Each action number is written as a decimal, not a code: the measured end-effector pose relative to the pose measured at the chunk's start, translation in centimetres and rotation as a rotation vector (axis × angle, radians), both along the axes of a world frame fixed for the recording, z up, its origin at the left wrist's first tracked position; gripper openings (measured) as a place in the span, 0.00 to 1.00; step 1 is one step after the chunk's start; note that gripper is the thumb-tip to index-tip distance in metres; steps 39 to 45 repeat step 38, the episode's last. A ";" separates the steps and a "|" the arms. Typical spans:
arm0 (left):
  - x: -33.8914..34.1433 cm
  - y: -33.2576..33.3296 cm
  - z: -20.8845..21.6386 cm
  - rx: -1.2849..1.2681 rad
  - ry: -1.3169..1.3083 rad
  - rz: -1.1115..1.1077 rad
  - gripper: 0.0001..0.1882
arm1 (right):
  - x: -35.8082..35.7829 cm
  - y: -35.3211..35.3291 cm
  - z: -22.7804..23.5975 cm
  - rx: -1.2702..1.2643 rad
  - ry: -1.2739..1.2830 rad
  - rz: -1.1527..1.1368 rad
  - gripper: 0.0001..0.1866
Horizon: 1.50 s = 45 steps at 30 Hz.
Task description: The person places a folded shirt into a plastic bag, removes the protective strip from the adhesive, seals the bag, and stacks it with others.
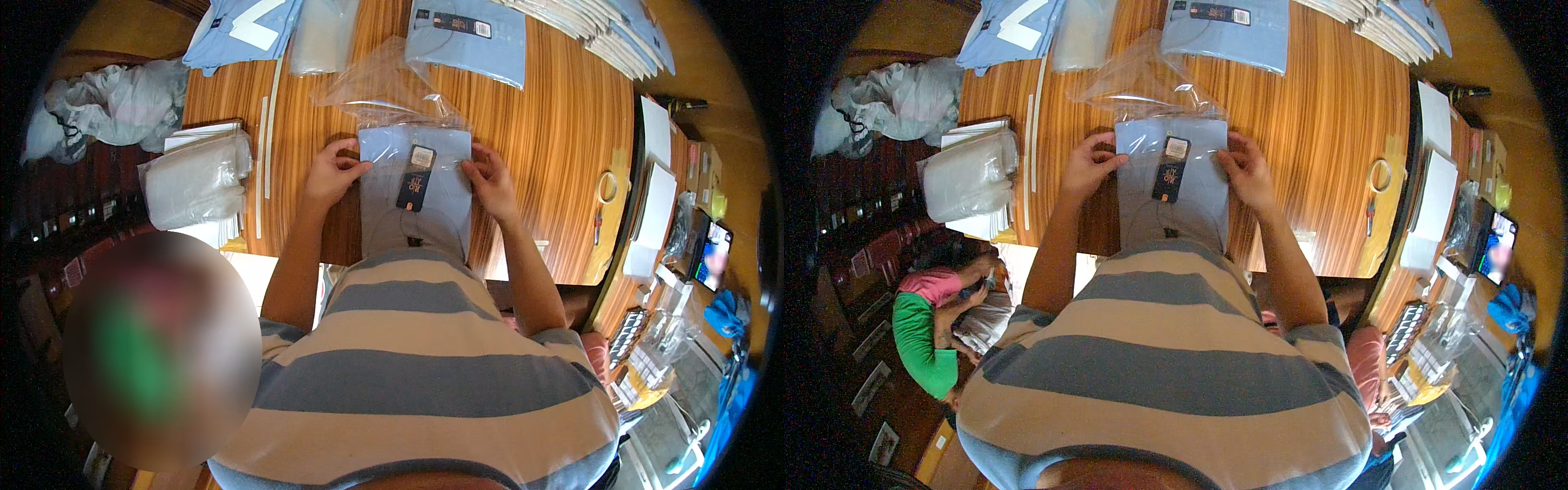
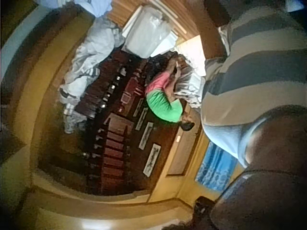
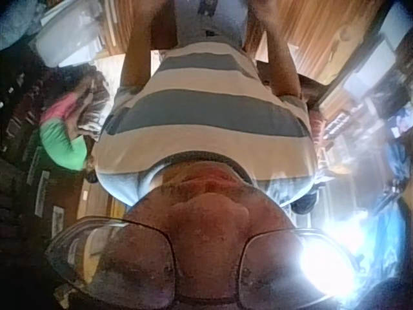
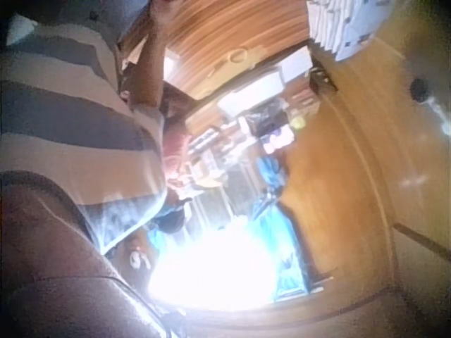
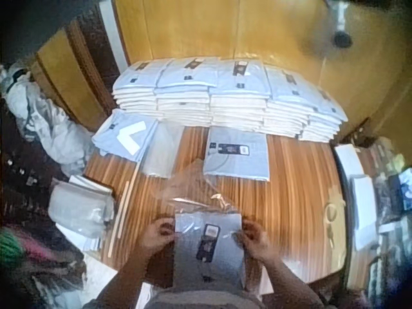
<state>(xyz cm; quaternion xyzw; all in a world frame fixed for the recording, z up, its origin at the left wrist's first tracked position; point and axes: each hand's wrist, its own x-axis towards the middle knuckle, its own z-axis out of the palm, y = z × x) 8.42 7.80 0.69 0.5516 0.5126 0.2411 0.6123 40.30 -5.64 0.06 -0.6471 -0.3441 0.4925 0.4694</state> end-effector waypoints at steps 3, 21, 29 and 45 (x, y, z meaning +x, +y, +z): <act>0.4 0.4 0.8 -0.222 -0.018 -0.021 0.30 | 0.4 0.1 -0.6 0.045 0.112 -0.006 0.24; -4.6 -5.6 3.4 -0.347 0.335 -0.540 0.20 | 1.7 -8.1 2.4 -0.571 -0.108 0.564 0.24; -4.4 -9.7 6.6 0.388 0.611 -0.388 0.18 | -0.6 -11.0 7.9 0.063 -0.764 0.393 0.22; -6.4 -9.3 -0.2 0.920 0.315 -0.634 0.21 | 1.1 -11.8 0.1 0.380 -0.946 0.443 0.23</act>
